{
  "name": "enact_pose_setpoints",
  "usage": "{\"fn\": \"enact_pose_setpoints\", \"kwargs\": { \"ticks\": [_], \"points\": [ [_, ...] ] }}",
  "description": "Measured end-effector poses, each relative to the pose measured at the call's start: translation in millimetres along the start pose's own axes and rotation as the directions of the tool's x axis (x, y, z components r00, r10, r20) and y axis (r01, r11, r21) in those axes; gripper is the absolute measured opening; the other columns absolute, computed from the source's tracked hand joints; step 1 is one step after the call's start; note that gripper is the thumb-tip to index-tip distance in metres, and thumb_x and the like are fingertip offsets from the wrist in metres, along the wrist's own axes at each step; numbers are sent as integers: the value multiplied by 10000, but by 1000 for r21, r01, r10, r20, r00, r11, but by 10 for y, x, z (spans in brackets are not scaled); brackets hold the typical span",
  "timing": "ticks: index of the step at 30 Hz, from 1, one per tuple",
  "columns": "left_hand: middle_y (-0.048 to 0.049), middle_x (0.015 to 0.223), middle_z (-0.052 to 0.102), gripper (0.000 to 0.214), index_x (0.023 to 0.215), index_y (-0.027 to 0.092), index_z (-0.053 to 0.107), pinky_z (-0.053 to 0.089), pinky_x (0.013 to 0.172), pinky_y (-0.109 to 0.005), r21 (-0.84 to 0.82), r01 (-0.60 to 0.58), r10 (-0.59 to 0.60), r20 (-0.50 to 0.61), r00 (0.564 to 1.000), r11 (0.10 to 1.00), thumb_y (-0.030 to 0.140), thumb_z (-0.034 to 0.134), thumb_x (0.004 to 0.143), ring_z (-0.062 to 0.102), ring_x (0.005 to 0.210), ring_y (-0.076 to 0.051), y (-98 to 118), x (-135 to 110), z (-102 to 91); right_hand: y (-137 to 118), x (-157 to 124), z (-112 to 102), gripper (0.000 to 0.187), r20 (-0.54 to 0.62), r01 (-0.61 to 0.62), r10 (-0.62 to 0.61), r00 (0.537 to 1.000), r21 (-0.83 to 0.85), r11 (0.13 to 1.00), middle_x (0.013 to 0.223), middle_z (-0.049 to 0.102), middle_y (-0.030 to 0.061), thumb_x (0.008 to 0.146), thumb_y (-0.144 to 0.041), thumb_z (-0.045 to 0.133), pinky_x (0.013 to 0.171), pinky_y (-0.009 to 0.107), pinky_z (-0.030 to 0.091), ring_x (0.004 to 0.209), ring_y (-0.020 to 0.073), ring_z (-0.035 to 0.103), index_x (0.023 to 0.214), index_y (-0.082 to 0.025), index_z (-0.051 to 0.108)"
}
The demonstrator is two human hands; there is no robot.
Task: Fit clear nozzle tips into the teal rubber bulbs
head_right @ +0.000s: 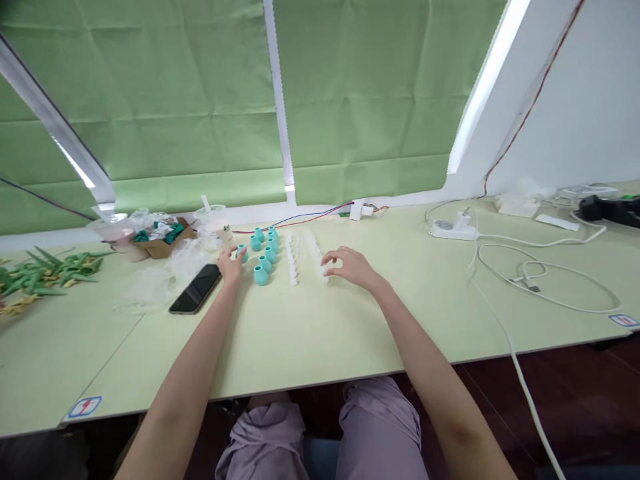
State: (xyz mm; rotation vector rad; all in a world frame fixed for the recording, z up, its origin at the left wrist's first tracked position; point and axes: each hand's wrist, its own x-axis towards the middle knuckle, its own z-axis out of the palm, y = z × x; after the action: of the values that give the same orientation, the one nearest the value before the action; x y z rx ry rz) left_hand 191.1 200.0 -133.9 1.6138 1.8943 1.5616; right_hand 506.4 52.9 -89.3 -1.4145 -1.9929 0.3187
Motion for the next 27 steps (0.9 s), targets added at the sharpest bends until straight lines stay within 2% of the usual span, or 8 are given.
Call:
{"fn": "enact_pose_setpoints", "kwargs": {
  "ticks": [3, 6, 10, 14, 17, 20, 23, 27],
  "points": [
    [-73, 1011, 630, 313, 936, 172, 641, 431, 831, -340, -48, 29, -25, 81, 996, 998, 388, 622, 710, 579, 860, -203, -113, 46, 85, -60, -34, 3, 143, 104, 100, -95, 990, -44, 994, 965, 652, -17, 760, -361, 625, 730, 299, 405, 904, 193, 544, 879, -310, 687],
    [-59, 953, 652, 314, 935, 165, 643, 451, 757, -288, -107, 12, 2, 133, 991, 994, 377, 624, 704, 592, 805, -177, -101, 64, 143, -68, -34, -11, 136, 174, 150, -131, 976, -104, 983, 957, 649, -11, 773, -333, 613, 731, 306, 384, 908, 200, 534, 878, -308, 695],
    [-64, 944, 657, 312, 922, 157, 649, 446, 765, -290, -105, -7, 20, 126, 992, 994, 375, 626, 701, 596, 813, -181, -36, 71, 234, -29, -56, 16, 132, 231, 186, -138, 963, -205, 961, 947, 636, 8, 754, -307, 627, 771, 340, 347, 900, 212, 522, 865, -292, 697],
    [-69, 934, 657, 311, 915, 155, 651, 444, 776, -306, -75, -32, 43, 146, 988, 997, 379, 619, 701, 595, 819, -191, -34, 78, 305, -39, -81, 35, 177, 240, 186, -130, 962, -228, 956, 1016, 582, 30, 710, -298, 661, 819, 363, 337, 970, 231, 485, 884, -288, 691],
    [-71, 944, 654, 311, 917, 157, 648, 447, 787, -309, -65, -63, 74, 171, 983, 996, 377, 612, 699, 591, 822, -190, -67, 85, 338, -93, -87, -5, 293, 244, 166, -125, 962, -160, 973, 1068, 540, 35, 690, -350, 681, 866, 382, 335, 1020, 243, 456, 980, -306, 665],
    [-74, 942, 651, 317, 925, 155, 643, 450, 797, -306, -54, -55, 63, 148, 987, 997, 376, 602, 701, 592, 832, -188, -109, 100, 356, -138, -87, -76, 406, 230, 138, -131, 964, -14, 990, 1091, 518, 31, 696, -447, 675, 911, 385, 335, 1062, 243, 429, 1082, -333, 619],
    [-77, 928, 653, 329, 934, 150, 641, 453, 796, -297, -75, -31, 41, 135, 990, 997, 378, 601, 700, 595, 840, -187, -131, 122, 354, -132, -81, -124, 412, 198, 85, -101, 975, 90, 992, 1095, 517, 37, 713, -490, 653, 924, 375, 345, 1082, 242, 418, 1091, -332, 614],
    [-78, 922, 655, 330, 928, 149, 641, 456, 785, -286, -98, -17, 33, 166, 986, 995, 383, 601, 698, 595, 831, -183, -111, 143, 337, -67, -64, -118, 373, 167, 38, -62, 984, 144, 989, 1086, 531, 43, 728, -485, 644, 923, 374, 357, 1079, 244, 425, 1060, -316, 634]
  ]
}}
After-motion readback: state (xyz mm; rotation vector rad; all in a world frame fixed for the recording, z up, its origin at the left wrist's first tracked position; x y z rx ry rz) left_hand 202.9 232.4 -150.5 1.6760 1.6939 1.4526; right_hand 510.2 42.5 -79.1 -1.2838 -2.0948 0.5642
